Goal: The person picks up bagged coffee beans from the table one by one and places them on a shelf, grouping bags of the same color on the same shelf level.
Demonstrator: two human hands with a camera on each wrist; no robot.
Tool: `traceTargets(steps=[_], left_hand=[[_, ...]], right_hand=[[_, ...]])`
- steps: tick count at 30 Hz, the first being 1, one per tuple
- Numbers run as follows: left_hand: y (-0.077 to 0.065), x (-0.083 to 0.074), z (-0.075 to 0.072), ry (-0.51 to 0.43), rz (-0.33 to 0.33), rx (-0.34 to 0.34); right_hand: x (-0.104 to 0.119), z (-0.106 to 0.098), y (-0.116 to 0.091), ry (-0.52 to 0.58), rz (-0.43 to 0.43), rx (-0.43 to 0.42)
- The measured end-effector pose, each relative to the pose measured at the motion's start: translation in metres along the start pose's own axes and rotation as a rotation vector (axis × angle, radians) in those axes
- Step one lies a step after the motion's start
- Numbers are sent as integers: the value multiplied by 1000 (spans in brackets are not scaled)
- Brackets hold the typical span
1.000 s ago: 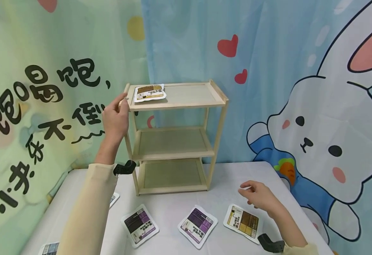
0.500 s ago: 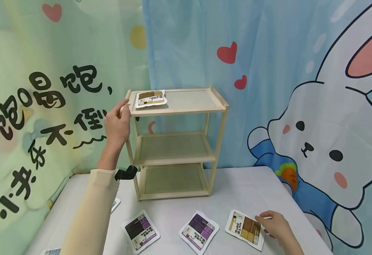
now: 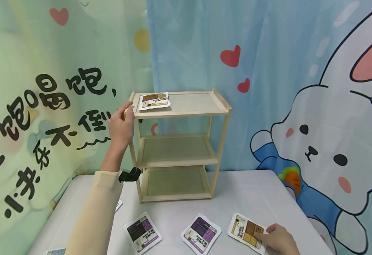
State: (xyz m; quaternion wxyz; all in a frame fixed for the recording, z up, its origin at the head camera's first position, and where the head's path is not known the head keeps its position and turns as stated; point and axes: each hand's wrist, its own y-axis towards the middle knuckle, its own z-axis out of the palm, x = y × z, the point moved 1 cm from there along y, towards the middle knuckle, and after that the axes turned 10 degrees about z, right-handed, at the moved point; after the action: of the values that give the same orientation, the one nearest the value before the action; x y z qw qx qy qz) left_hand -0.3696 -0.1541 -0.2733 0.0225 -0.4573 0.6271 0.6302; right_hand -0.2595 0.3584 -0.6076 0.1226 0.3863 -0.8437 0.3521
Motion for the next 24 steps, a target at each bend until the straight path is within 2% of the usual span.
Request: traceTargets(steps=[3, 8, 12, 14, 16, 20, 24], left_hand=[[1, -2, 0, 0, -7, 0], [0, -3, -1, -1, -10, 4], [1, -3, -1, 4, 4, -3], [2, -2, -1, 2, 2, -6], [2, -2, -1, -1, -5, -1], [1, -2, -1, 4, -7, 8], [0, -1, -1, 12, 0, 4]], right_hand=[[3, 4, -5, -68, -9, -10], [21, 9, -11, -46, -25, -100], [48, 0, -40, 26, -119, -233], [56, -5, -56, -3, -150, -263], [60, -10, -72, -72, -138, -246], [62, -11, -88, -216, -102, -131], [65, -6, -89, -242, -125, -122]])
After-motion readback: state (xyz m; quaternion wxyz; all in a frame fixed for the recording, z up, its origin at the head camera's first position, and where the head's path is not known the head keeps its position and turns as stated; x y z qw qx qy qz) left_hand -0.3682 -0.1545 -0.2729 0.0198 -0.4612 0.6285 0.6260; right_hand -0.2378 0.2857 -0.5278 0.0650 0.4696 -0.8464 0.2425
